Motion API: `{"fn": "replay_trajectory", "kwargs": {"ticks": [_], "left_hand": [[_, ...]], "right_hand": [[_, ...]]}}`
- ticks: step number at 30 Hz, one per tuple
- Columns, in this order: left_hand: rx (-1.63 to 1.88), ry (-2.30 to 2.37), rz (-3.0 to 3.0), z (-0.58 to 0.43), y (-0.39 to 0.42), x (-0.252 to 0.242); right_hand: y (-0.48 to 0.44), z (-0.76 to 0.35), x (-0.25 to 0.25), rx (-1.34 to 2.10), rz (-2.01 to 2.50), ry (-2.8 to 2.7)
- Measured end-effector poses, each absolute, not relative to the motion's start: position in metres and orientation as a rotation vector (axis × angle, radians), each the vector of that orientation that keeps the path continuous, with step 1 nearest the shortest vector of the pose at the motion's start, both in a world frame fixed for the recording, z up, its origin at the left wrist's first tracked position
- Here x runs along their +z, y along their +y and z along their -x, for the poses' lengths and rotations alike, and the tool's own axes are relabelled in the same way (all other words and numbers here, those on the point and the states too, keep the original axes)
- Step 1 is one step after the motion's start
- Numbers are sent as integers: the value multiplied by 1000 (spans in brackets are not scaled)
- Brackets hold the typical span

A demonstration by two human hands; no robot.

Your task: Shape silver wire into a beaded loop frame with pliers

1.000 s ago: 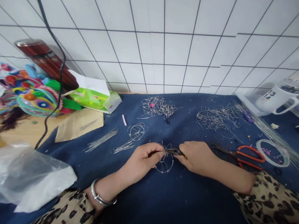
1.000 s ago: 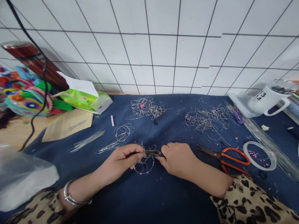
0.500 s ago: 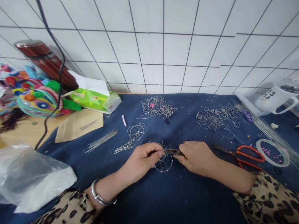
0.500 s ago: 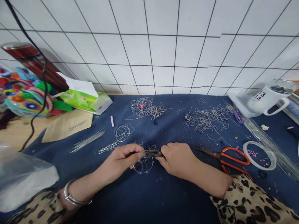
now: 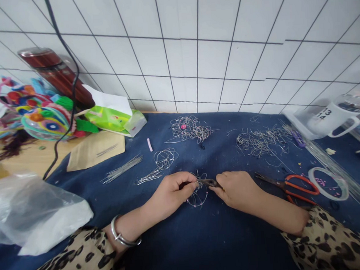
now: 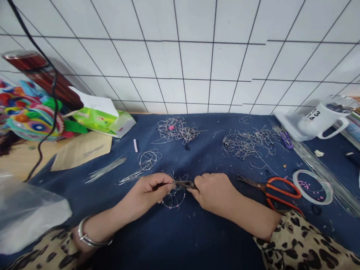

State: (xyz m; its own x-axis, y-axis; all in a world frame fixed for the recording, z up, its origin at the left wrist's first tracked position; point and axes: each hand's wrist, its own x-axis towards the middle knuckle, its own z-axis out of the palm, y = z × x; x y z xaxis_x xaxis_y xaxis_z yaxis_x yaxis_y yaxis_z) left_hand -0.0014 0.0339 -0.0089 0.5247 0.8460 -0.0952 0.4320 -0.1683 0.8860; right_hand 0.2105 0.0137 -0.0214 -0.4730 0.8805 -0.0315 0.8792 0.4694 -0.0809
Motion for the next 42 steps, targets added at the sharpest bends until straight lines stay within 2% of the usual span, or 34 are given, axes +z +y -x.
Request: {"fn": "replay_trajectory", "kwargs": {"ticks": [30,42], "left_hand": [[565,1047,-1748,2,33,-8],[782,1001,-2120,4,29,-15]], "right_hand": [[13,-211,-13,263,1624,-2650],[14,-212,-19,190,1500,-2616]]}}
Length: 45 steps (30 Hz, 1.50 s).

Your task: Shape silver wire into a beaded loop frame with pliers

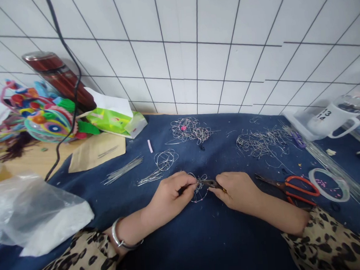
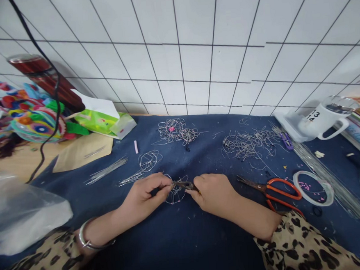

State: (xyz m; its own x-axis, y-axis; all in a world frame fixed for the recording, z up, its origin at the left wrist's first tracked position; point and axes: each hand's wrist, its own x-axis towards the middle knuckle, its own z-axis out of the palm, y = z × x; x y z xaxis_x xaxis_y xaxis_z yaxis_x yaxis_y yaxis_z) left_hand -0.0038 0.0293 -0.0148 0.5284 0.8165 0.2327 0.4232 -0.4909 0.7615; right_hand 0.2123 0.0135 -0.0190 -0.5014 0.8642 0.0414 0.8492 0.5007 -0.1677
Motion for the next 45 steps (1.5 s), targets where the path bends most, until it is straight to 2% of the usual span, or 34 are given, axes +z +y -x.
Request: {"fn": "replay_trajectory", "kwargs": {"ticks": [45], "left_hand": [[644,993,-2116,4,32,-16]], "right_hand": [[12,-211,-19,103,1493,-2691]]}}
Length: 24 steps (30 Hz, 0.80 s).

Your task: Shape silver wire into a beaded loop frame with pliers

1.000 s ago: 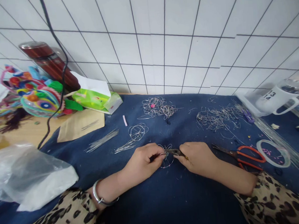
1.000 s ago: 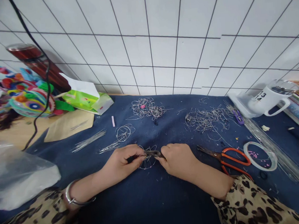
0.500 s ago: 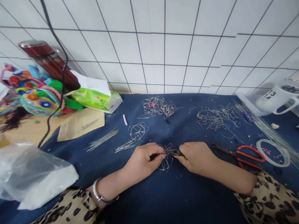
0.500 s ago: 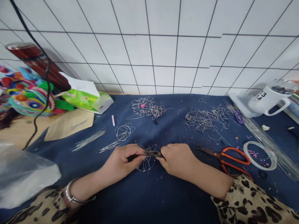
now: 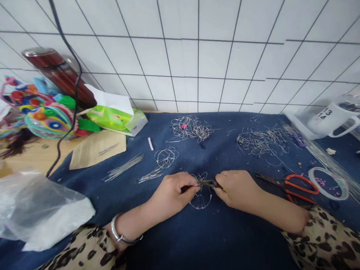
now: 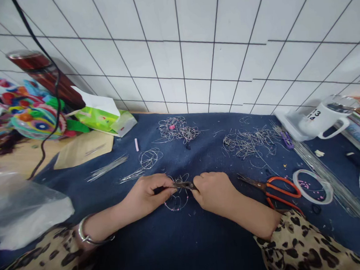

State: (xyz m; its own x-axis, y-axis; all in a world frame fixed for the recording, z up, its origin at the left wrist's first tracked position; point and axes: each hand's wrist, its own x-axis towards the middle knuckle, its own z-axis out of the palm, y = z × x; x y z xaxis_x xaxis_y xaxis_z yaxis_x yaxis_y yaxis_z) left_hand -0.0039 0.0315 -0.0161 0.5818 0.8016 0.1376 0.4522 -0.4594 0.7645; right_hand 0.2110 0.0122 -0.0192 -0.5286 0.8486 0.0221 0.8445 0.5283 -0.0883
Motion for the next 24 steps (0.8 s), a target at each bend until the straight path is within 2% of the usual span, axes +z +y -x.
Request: {"fn": "replay_trajectory", "kwargs": {"ticks": [13,19,24], "left_hand": [[622,960,-2003,3,33,-13],[657,1005,-1516,5,36,-17],[767,935,-1223,3,35,-21]], "right_hand": [[13,-213,-20,184,1526,-2686],[20,-217,-15,401,1528,-2475],[21,-216,-13,615,1350,-2256]]}}
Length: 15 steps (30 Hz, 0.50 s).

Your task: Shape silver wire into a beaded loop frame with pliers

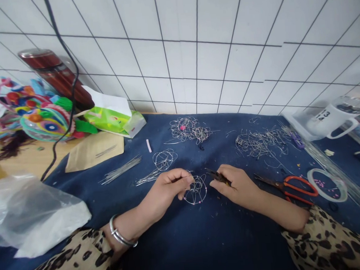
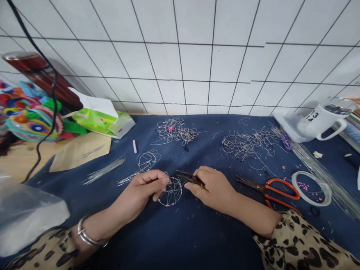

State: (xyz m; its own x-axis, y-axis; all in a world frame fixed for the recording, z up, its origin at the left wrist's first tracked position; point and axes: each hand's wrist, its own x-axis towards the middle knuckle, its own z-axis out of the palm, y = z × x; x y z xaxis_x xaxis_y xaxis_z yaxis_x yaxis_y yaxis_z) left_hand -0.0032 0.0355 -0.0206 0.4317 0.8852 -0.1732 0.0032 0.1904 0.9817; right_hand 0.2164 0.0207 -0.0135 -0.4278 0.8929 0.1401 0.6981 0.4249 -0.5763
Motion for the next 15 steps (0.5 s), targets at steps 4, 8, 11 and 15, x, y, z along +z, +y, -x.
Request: {"fn": "replay_trajectory", "kwargs": {"ticks": [4,8,11,15], "left_hand": [[779,918,-1131,2,34,-20],[758,901,-1079,0,33,-19],[751,890,-1054,0,31,-18],[665,847,-1014,-1,27,-16]], "right_hand": [[20,-215,-17,620,1265,-2230],[20,-214,-22,576,1209,-2263],[19,-213,-24,548,1183,-2270],[20,-210,-26,509,1181,-2267]]}}
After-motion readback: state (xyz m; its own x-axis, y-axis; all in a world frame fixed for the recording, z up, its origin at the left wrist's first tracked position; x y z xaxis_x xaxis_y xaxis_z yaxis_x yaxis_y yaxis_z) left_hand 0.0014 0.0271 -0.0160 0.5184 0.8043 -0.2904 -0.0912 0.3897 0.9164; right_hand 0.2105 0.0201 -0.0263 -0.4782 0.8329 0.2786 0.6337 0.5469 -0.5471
